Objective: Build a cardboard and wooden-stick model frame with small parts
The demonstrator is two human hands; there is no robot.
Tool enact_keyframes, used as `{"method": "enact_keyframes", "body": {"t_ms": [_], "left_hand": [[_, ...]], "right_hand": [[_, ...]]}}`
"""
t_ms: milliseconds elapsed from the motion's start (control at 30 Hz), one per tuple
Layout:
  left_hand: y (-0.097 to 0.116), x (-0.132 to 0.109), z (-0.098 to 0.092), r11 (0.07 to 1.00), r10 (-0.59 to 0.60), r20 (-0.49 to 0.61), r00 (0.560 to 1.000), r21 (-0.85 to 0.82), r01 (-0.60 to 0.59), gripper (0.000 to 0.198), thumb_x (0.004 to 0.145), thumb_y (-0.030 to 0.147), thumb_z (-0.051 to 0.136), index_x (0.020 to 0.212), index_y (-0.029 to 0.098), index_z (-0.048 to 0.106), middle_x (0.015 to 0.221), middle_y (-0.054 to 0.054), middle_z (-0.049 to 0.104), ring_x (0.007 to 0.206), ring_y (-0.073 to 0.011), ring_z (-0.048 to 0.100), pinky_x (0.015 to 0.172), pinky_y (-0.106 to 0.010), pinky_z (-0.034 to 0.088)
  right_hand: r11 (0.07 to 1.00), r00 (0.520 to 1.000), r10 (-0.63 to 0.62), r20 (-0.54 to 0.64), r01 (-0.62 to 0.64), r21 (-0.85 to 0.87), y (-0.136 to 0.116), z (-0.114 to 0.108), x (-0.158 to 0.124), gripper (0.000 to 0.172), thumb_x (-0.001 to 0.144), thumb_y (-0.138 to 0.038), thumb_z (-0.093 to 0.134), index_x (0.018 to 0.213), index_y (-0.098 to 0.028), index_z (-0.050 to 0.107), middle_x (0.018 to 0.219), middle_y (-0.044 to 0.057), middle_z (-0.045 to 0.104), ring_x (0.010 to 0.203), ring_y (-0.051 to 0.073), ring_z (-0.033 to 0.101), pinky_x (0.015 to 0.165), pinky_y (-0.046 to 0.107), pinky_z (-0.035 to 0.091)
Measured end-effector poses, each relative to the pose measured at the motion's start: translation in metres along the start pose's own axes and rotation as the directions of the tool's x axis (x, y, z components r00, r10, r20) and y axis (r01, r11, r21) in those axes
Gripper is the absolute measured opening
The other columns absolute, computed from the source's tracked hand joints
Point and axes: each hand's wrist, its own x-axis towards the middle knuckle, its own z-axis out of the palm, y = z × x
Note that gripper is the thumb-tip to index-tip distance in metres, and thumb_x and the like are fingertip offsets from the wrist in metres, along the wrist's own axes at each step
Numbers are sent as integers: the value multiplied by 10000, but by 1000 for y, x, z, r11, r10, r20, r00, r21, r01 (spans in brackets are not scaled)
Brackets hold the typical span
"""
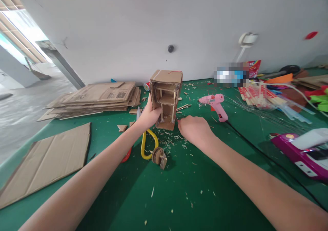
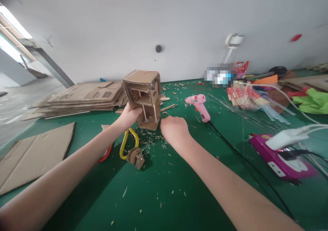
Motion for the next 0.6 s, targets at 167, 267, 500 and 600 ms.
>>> {"method": "enact_keyframes", "body": {"t_ms": [167, 267, 500, 600], "left_hand": [[-1, 0, 0, 1000, 8, 8, 1000, -4, -8, 553, 636, 118, 498, 1184, 189, 470, 1259, -51, 550, 1235, -265, 458, 1073, -395, 354], [-1, 0, -1, 1000, -17, 2, 1000, -14, 17, 559, 634, 130, 507, 1189, 191, 473, 1269, -54, 550, 1233, -274, 461, 1060, -404, 371], [1, 1, -2, 971, -192, 84, 978, -128, 202, 439, 613, 173, 514, 1051, 177, 554, 1067, -50, 655, 1105, -273, 556, 974, -416, 442], [-4, 3, -3, 961, -188, 130, 973, -181, 210, 374, 609, 172, 511, 974, 169, 592, 1006, -48, 672, 1061, -265, 580, 954, -409, 455]], "right_hand": [[993, 1000, -6, 4, 6, 118, 4, -2, 2, 464, 924, -283, 262, 797, -131, 681, 641, 131, 604, 529, 192, 553, 454, 298, 298], [991, 997, -56, 48, 50, 125, 10, -4, 9, 483, 935, -323, 255, 784, -144, 678, 668, 127, 620, 543, 186, 558, 478, 303, 300], [980, 972, -195, 131, 190, 53, 29, -11, 18, 451, 952, -408, 289, 842, -194, 671, 683, 87, 643, 553, 188, 572, 499, 298, 300], [981, 980, -185, 76, 189, -40, 28, -10, 13, 428, 954, -380, 306, 852, -181, 672, 668, 93, 645, 548, 196, 577, 502, 304, 291]]}}
